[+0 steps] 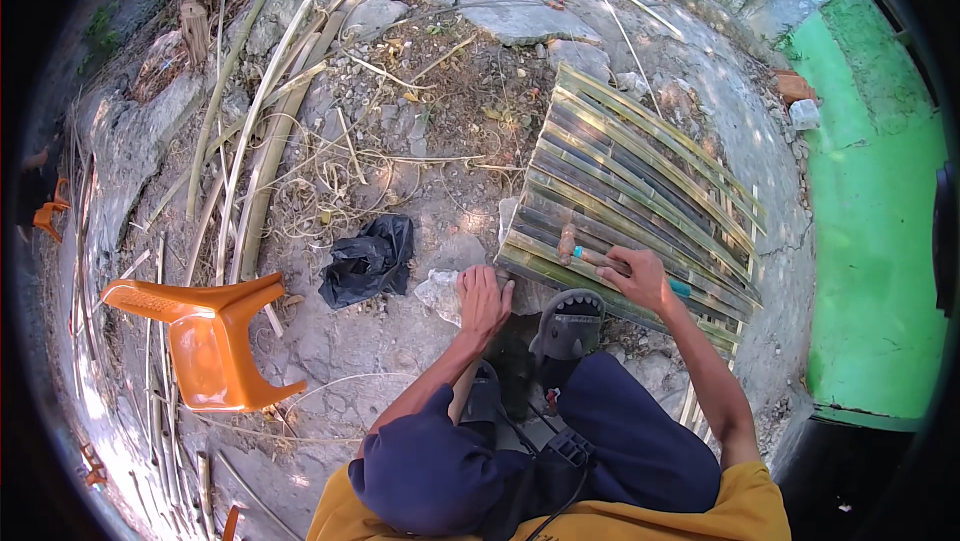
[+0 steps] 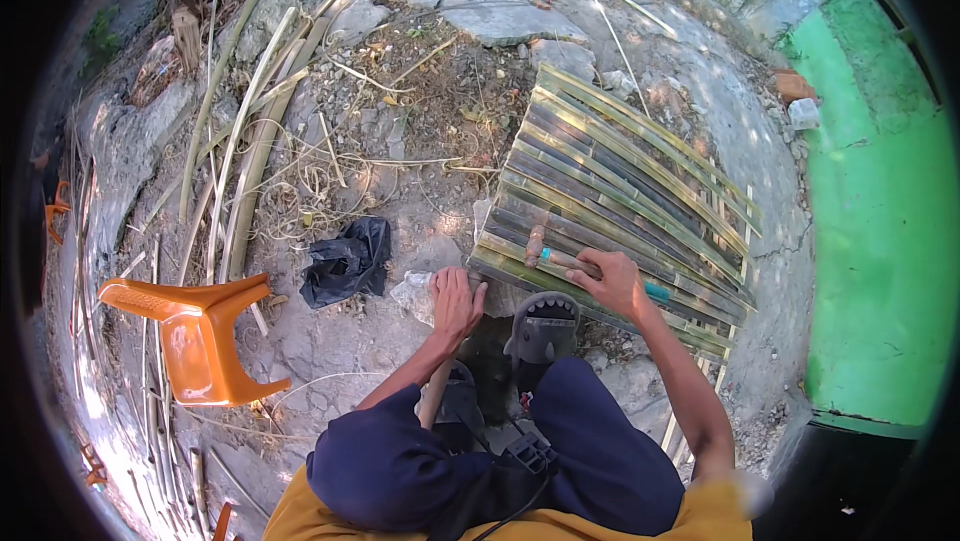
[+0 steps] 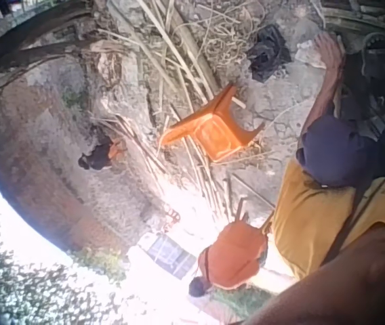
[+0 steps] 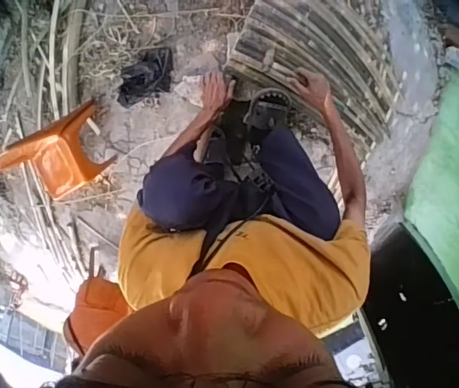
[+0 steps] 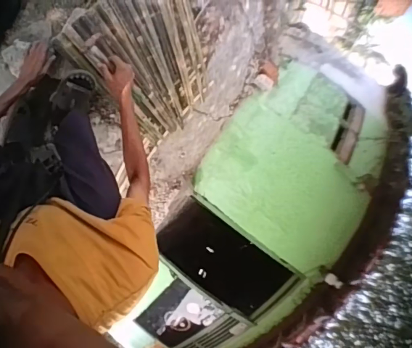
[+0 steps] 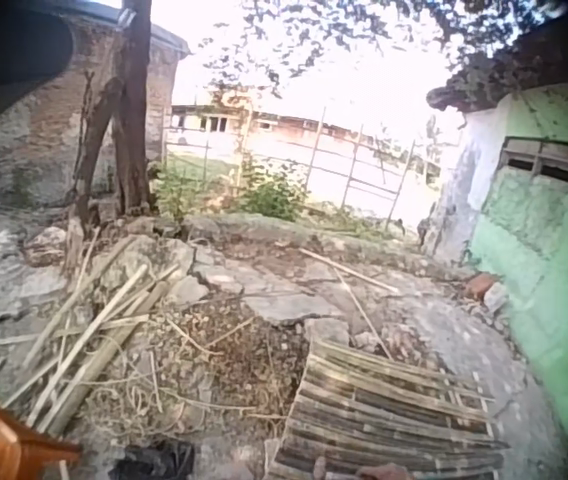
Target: The person weaves bamboo strips onto a wooden frame using a needle and thread, pulling the thread tight and securing each strip in place.
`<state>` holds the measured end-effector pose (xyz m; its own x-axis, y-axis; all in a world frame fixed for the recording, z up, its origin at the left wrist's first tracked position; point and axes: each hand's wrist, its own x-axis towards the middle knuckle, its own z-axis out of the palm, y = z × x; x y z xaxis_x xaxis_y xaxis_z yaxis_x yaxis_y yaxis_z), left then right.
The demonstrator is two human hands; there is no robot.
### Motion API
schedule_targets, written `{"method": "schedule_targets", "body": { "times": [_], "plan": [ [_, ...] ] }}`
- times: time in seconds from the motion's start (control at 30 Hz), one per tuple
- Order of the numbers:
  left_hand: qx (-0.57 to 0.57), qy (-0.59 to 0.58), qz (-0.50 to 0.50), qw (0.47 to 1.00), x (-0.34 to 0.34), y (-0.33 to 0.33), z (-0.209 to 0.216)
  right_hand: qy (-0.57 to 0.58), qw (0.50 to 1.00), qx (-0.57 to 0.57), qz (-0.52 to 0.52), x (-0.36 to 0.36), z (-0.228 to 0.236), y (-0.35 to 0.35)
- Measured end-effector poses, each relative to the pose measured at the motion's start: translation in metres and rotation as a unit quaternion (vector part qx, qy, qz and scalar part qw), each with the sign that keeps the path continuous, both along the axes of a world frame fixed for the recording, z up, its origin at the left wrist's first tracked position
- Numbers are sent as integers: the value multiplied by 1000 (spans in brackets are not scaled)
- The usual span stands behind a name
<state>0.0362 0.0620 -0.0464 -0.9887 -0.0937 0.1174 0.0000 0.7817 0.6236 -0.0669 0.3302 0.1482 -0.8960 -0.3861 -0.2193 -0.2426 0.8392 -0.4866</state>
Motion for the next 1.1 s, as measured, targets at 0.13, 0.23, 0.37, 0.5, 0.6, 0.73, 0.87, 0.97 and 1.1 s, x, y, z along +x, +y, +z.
{"method": "schedule_targets", "body": {
  "times": [0.13, 0.23, 0.37, 0.5, 0.6, 0.73, 0.87, 0.97, 1.1],
  "plan": [
    [-10, -21, -2, 1000, -3, 7, 5, -26, 999, 18, -14, -1, -13, -1],
    [-27, -18, 8, 999, -1, 2, 7, -18, 1000, -5, 0, 0, -26, -11],
    [-18, -25, 0, 1000, -4, 5, 4, -18, 1000, -4, 16, 0, -28, -15],
    [-25, -23, -10, 999, -2, 0, -1, -25, 999, -19, 20, -2, -29, -24],
    [-14, -35, -8, 999, -3, 1, 2, -40, 999, -7, 21, -2, -26, -30],
    [-10, -26, -7, 1000, -2, -1, 2, -30, 998, -46, 29, 5, -48, -39],
    [6, -27, -7, 1000, -3, 2, 4, -56, 993, -93, -35, 6, -59, -46],
    [4, -29, -5, 1000, -2, 1, 3, -52, 987, -136, -72, 5, -51, -55],
    [-20, -22, 6, 1000, 4, -10, 0, 0, 983, -178, -36, 7, -48, -70]
  ]
}}
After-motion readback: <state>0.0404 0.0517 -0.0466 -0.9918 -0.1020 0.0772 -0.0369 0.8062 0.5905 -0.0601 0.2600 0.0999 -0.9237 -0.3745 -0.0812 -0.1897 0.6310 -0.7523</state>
